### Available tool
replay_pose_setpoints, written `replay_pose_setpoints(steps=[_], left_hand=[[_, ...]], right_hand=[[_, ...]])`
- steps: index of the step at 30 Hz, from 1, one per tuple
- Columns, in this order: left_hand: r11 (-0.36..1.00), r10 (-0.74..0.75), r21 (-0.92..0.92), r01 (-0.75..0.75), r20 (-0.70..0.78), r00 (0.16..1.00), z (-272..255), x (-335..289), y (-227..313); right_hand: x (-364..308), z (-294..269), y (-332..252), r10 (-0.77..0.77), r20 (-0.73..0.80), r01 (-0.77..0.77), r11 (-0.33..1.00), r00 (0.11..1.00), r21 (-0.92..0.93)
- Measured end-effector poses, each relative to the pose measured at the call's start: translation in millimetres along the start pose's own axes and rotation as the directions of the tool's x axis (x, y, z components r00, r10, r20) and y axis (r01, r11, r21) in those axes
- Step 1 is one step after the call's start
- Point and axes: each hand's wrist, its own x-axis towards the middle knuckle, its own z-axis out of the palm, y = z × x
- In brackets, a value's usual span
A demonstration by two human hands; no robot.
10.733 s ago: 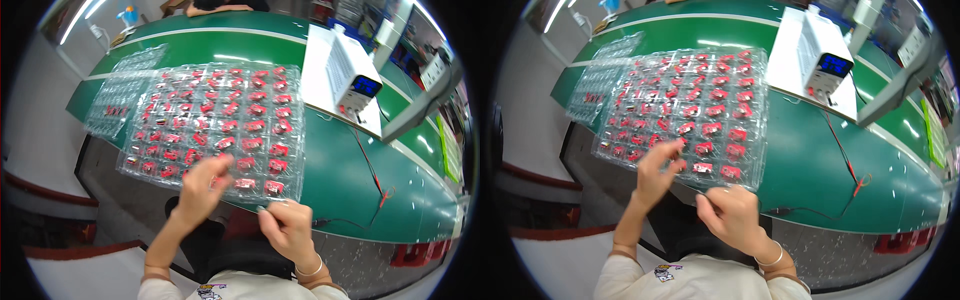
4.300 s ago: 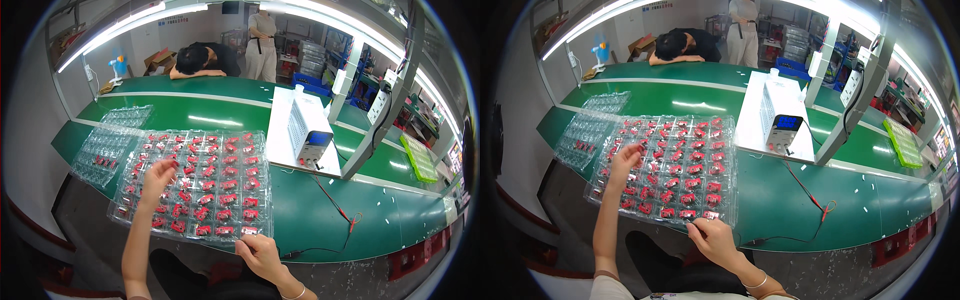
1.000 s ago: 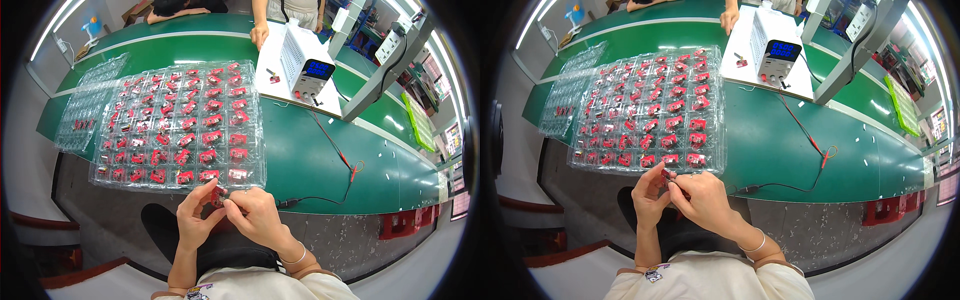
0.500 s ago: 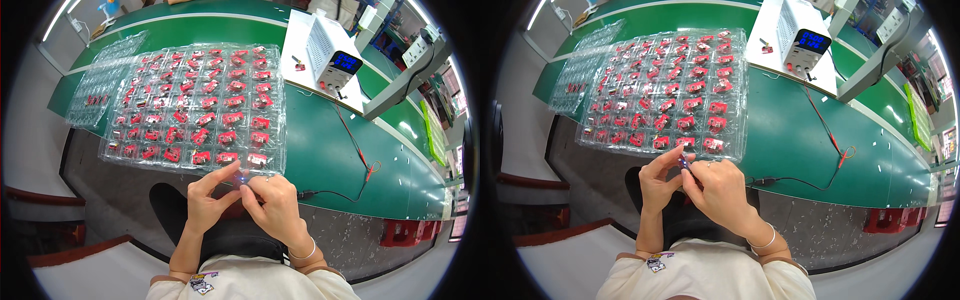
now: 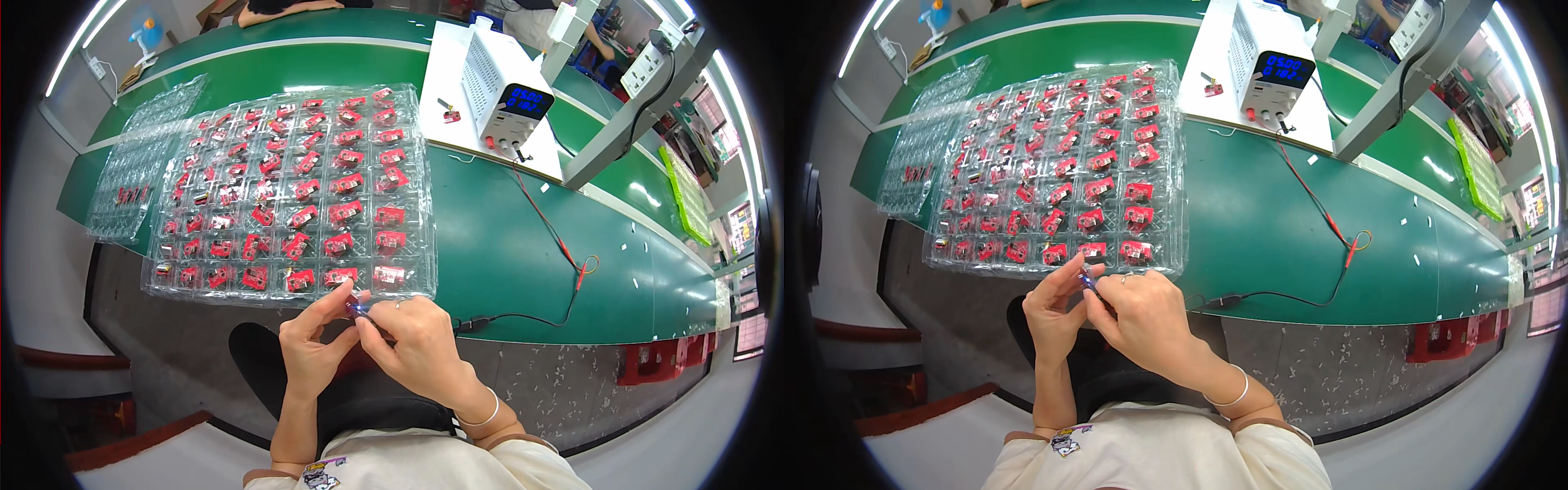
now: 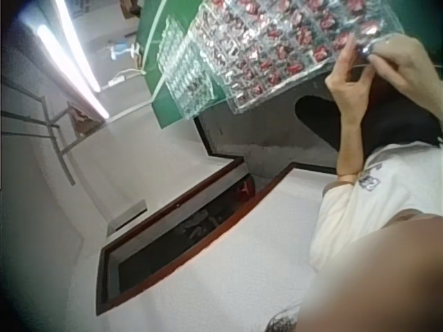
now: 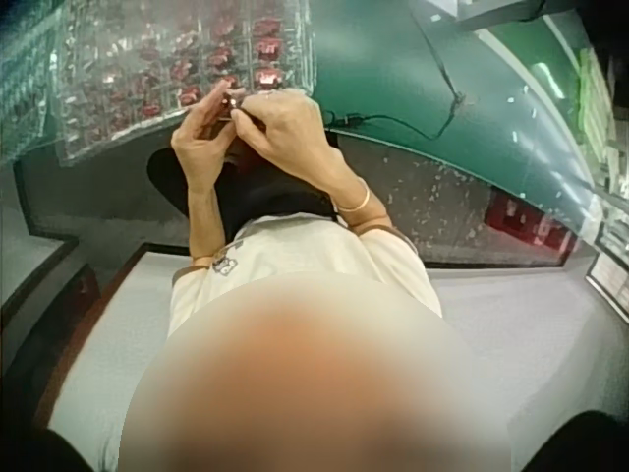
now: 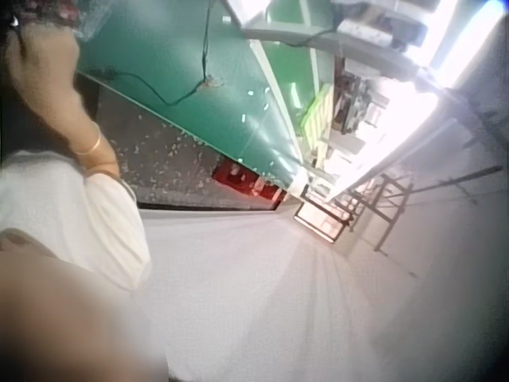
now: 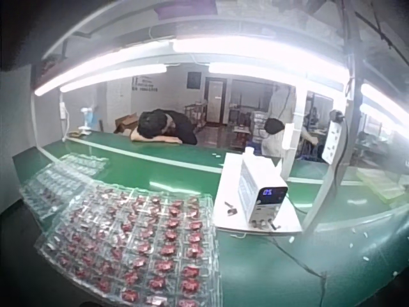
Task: The person tests small electronic components by hand, using test probes connected to a DC power supply.
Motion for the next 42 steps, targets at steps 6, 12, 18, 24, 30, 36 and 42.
replay_pose_setpoints(steps=[6,12,18,24,30,36,42], left_hand=[[0.976,0.14,0.161,-0.145,0.044,0.989,-0.5,4.7,-4.7],[0.897,0.245,0.321,-0.304,0.212,0.946,-10.2,14.5,8.9],[0.853,0.265,0.379,-0.36,0.281,0.922,-25.7,18.9,12.6],[0.744,0.264,0.634,-0.21,0.011,0.965,-81.3,72.9,-4.3],[0.463,0.312,0.886,-0.008,-0.154,0.937,-195.9,199.4,-22.2],[0.225,0.06,0.952,0.208,-0.227,0.972,-215.4,262.3,-67.7],[0.324,-0.023,0.939,0.115,-0.113,0.993,-222.8,258.3,-49.5]], right_hand=[[1.9,-2.4,-0.4,0.031,-0.002,-0.031,0.999,1.0,0.006],[4.3,-1.6,-1.8,0.032,0.008,-0.033,0.999,0.999,0.033],[2.7,3.8,1.5,-0.027,0.056,0.024,0.998,0.998,0.059],[-1.0,-24.7,1.9,0.032,-0.019,-0.027,0.972,0.999,0.232],[7.2,-6.9,3.5,0.054,0.046,-0.063,0.971,0.997,0.23],[10.7,-0.3,15.6,0.099,0.055,-0.108,0.974,0.994,0.2],[12.7,0.0,23.9,0.139,0.061,-0.147,0.974,0.988,0.173]])
